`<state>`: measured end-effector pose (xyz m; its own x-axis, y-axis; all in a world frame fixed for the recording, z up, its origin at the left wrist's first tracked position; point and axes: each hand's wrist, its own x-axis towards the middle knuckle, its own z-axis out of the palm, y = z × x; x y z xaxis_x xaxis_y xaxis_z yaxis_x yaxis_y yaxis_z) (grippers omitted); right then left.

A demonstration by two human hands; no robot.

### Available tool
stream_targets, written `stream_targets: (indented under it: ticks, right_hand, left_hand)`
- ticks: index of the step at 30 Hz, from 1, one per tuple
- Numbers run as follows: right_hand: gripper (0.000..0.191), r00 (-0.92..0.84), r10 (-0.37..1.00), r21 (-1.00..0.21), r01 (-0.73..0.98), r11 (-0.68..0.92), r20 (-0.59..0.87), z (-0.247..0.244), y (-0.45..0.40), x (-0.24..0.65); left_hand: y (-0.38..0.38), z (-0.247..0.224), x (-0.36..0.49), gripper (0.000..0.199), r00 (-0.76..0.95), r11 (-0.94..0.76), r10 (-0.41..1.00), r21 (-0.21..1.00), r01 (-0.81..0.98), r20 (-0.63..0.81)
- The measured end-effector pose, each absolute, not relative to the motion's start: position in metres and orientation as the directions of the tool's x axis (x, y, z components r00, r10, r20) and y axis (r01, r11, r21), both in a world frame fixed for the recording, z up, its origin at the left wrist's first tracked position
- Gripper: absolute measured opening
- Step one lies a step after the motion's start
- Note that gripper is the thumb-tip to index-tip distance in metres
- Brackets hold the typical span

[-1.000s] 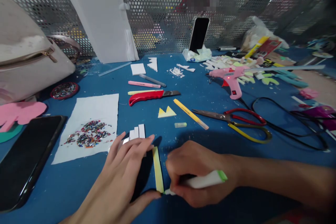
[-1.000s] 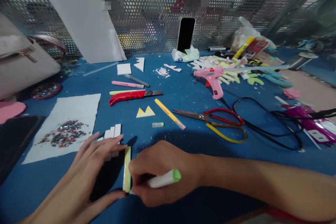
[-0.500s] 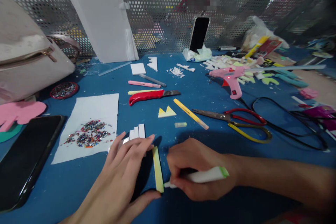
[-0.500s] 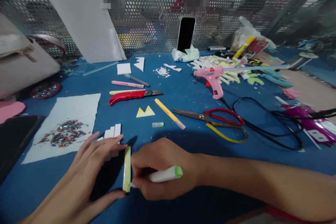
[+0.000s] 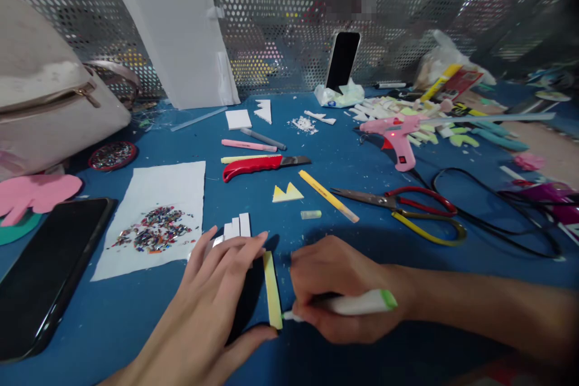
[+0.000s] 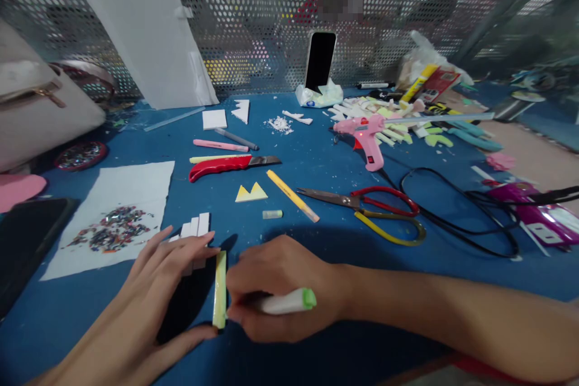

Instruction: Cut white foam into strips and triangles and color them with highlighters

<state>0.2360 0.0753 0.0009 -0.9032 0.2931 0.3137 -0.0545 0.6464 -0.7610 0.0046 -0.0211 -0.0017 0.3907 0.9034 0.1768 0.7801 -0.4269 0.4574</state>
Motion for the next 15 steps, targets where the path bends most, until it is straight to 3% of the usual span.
stream_targets:
  ticks: [4, 9, 13, 15]
  right_hand:
    - [0.015, -0.840, 0.458, -0.752, 0.094, 0.652, 0.292, 0.0020, 0.0756, 0.2355]
    - [0.013, -0.925, 0.262, -0.770, -0.050, 0.636, 0.276, 0.0029, 0.0751, 0.2360]
    - [0.014, -0.883, 0.378, -0.756, 0.043, 0.653, 0.277, 0.0024, 0.0747, 0.2358]
    - [0.013, -0.901, 0.347, -0.760, 0.029, 0.649, 0.262, 0.0014, 0.0748, 0.2357]
  left_hand:
    - [-0.0207, -0.0010, 0.0038, 0.081, 0.390, -0.430, 0.902, 0.440, 0.788, 0.182]
    - [-0.0217, -0.0002, 0.0045, 0.079, 0.390, -0.432, 0.902, 0.431, 0.792, 0.188]
    - [-0.0217, -0.0007, 0.0046, 0.080, 0.402, -0.438, 0.898, 0.439, 0.784, 0.179]
    - [-0.0216, -0.0012, 0.0046, 0.077, 0.400, -0.435, 0.899, 0.448, 0.781, 0.177]
